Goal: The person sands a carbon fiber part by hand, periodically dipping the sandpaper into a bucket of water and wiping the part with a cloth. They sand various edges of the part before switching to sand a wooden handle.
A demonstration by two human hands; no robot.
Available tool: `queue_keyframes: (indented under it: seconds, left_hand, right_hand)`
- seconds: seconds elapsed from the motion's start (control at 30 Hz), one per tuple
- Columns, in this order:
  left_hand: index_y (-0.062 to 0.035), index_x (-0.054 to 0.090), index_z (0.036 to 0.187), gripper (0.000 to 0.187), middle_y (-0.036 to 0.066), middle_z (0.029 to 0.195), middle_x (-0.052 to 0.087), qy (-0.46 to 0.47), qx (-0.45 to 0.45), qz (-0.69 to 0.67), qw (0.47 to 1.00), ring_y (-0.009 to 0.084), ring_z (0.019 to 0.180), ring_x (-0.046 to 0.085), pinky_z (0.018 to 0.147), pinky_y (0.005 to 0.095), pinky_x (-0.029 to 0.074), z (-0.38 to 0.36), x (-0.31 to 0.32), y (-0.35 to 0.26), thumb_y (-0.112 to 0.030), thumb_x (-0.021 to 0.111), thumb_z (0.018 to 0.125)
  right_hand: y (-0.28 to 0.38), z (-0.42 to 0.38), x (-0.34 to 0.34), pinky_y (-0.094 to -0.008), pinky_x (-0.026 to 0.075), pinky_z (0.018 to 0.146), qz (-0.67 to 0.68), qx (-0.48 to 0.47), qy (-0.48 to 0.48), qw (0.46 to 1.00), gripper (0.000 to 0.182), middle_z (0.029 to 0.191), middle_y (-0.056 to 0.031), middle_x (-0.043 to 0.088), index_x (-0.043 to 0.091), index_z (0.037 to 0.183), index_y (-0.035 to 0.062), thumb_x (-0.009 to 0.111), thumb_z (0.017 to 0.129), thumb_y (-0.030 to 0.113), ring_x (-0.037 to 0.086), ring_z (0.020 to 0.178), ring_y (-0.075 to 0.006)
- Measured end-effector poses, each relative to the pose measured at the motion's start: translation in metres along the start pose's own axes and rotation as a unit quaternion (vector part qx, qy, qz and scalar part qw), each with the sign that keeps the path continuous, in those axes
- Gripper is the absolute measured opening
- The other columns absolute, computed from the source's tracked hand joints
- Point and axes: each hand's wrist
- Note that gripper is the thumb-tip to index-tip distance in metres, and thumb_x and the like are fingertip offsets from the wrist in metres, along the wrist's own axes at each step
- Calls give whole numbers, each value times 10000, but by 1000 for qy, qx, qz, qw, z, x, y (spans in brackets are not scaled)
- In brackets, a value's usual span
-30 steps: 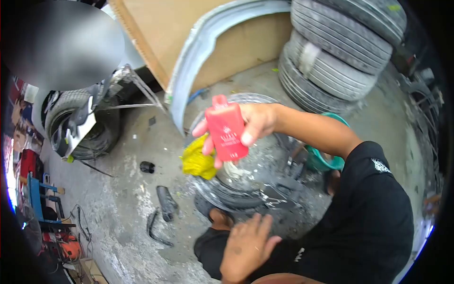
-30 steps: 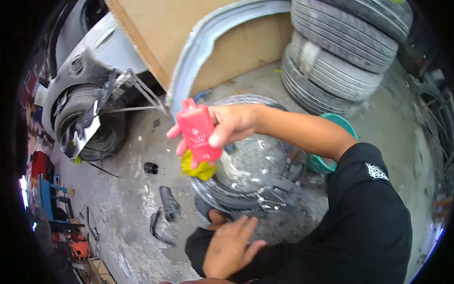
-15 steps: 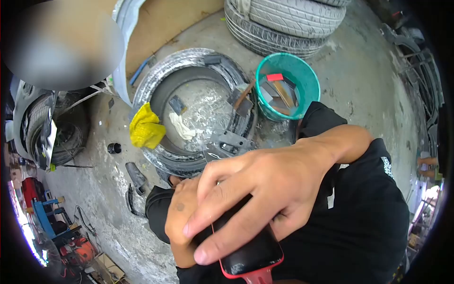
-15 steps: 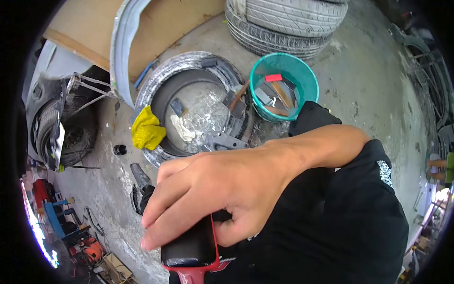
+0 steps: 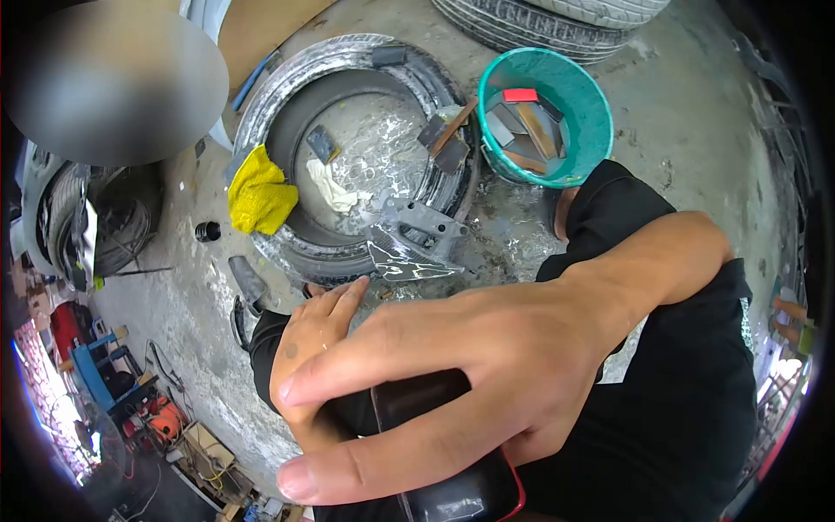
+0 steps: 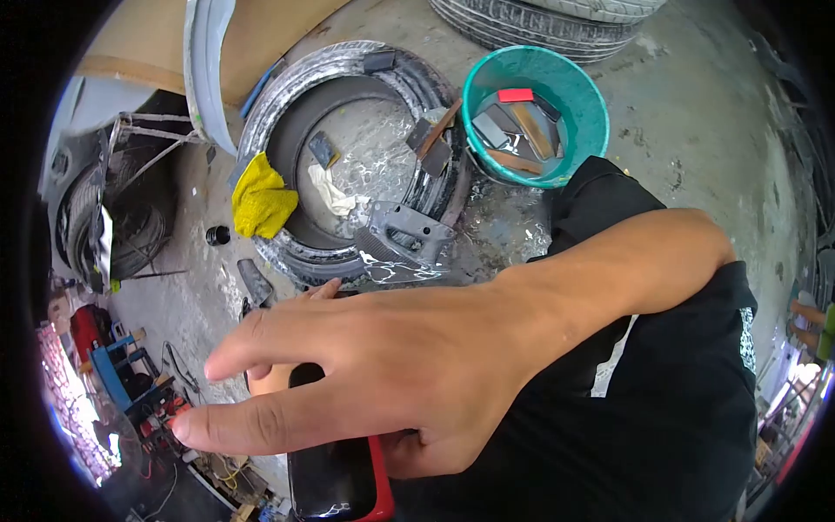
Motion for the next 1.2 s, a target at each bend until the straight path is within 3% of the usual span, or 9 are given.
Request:
queue_keyframes:
  seconds: [0.13,0.17,0.27,0.5,0.8,0.93,1.0,1.07,1.2]
  left_hand:
    - [-15,595,1294,445,227,1235,635,-54,45,-25,997,425,1141,594,1018,490,450,-1,2,2,-184,623,883]
    - [-10,600,1272,431,234,1212,637,-66,56,-31,996,431,1126,595,1009,496,451,-1,2,3,-190,630,881]
    - [8,615,1205,396,254,1146,641,-95,83,-44,991,449,1083,597,980,513,454,-4,4,4,-207,653,875]
    - [49,651,1050,354,302,990,651,-114,97,-34,988,490,981,601,913,553,462,-4,12,6,-246,706,862]
    - [8,595,1288,445,277,1160,651,-82,95,-42,991,483,1077,602,970,561,459,-3,2,-11,-223,652,911]
    - [-60,549,1433,610,208,1282,641,-70,71,-9,995,402,1192,606,1011,491,465,-19,29,-13,-333,716,914]
    - [-54,552,1426,604,223,1292,630,-45,103,-58,992,399,1167,616,1019,484,471,-27,38,-7,-407,678,952]
    - [-43,546,1428,595,231,1292,634,-50,120,-82,988,401,1171,616,1036,483,465,-34,41,-3,-409,654,971]
    - [-32,547,1421,617,243,1284,640,-125,144,-105,976,410,1151,630,1014,471,488,-43,42,18,-432,668,967]
  right_hand:
    - [-12,6,6,-479,552,904,13,-21,-43,999,890,1291,-344,482,413,1557,27,712,722,-56,606,1071,-403]
    - [-17,8,6,-436,557,832,-17,-47,-70,996,647,1335,-317,442,531,1416,-36,713,797,-78,647,956,-353]
    - [-5,12,4,-458,579,885,-18,-22,-104,994,784,1268,-321,512,453,1529,27,683,783,-54,578,1120,-405]
    - [-16,10,-3,-441,558,880,-102,-61,-88,989,736,1253,-305,510,484,1507,54,692,806,-26,564,1128,-412]
    - [-6,6,-18,-432,559,896,-101,9,-38,994,456,1284,-276,538,645,1232,0,790,800,12,628,1075,-383]
    - [-7,10,-42,-389,518,974,-261,172,-37,949,391,1238,-204,625,678,1156,11,835,810,99,641,1137,-313]
    - [-24,7,-51,-371,488,1004,-74,376,-131,914,367,1251,-134,638,601,1229,28,751,898,76,632,1122,-200]
    - [-40,13,-72,-279,530,831,6,531,-180,828,473,1190,-45,656,511,1400,65,675,960,123,638,1039,-137]
    - [-103,40,-108,-326,529,860,152,487,-191,839,582,1289,-85,601,402,1502,93,642,982,194,597,1145,-178]
Point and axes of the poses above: each hand's wrist, its own z-axis towards the middle knuckle, its own x-axis out of the palm, y = z × x
